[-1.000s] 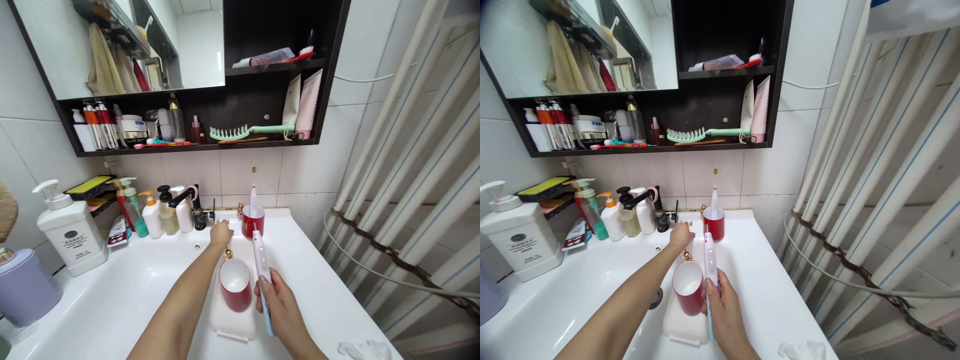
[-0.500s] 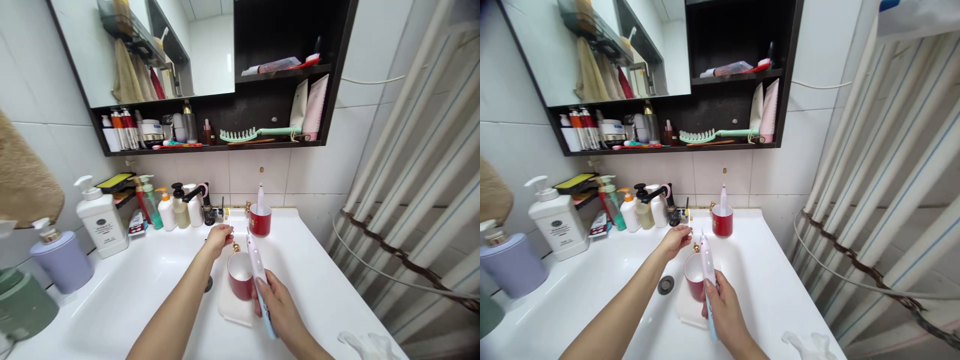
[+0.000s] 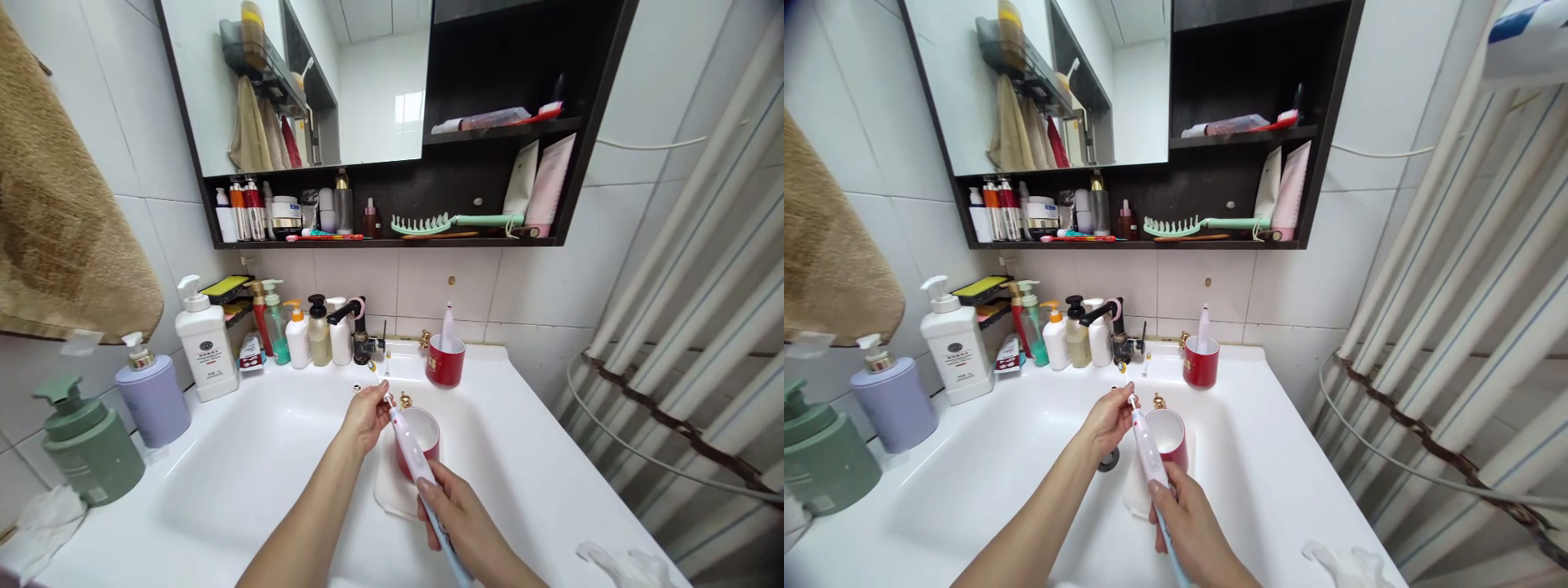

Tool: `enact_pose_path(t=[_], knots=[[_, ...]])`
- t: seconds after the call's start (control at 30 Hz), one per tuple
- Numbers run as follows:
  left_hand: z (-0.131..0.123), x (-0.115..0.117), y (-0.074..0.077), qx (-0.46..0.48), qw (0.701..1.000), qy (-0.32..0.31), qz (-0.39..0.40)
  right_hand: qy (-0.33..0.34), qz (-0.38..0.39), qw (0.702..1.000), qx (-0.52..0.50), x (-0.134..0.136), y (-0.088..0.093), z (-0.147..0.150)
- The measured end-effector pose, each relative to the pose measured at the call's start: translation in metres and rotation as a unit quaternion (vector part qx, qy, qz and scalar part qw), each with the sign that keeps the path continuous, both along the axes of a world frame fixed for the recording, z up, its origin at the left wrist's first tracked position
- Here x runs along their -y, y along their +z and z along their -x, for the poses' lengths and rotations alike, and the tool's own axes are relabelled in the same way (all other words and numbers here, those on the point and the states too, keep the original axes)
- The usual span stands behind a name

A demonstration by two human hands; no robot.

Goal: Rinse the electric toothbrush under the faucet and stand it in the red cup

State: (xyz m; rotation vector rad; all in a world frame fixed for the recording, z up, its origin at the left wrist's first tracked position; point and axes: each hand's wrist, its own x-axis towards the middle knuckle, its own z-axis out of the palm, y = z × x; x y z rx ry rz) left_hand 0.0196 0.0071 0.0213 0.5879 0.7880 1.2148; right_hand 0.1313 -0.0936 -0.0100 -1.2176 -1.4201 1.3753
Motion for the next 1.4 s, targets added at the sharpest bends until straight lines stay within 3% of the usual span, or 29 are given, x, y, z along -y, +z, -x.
enact_pose_path(t=[0.37,0.8,1.0,1.4], knots=[[-0.005,-0.001,-0.002,-0.006,0.999,0.008,-0.030,-0.005,0.013,1.000,0.007,-0.001,0.004,-0.001],[-0.013,0.004,-0.005,-0.001,0.998,0.026,-0.050,-0.061,0.019,0.997,0.042,-0.001,-0.001,0.001],[-0.016,0.009,-0.002,-0.044,0.998,0.007,-0.037,-0.020,0.055,0.998,-0.036,0.002,0.004,0.002],[-0.018,0.017,0.001,-0.080,0.994,-0.050,-0.056,-0.065,0.004,0.998,0.013,0.000,0.001,-0.001]])
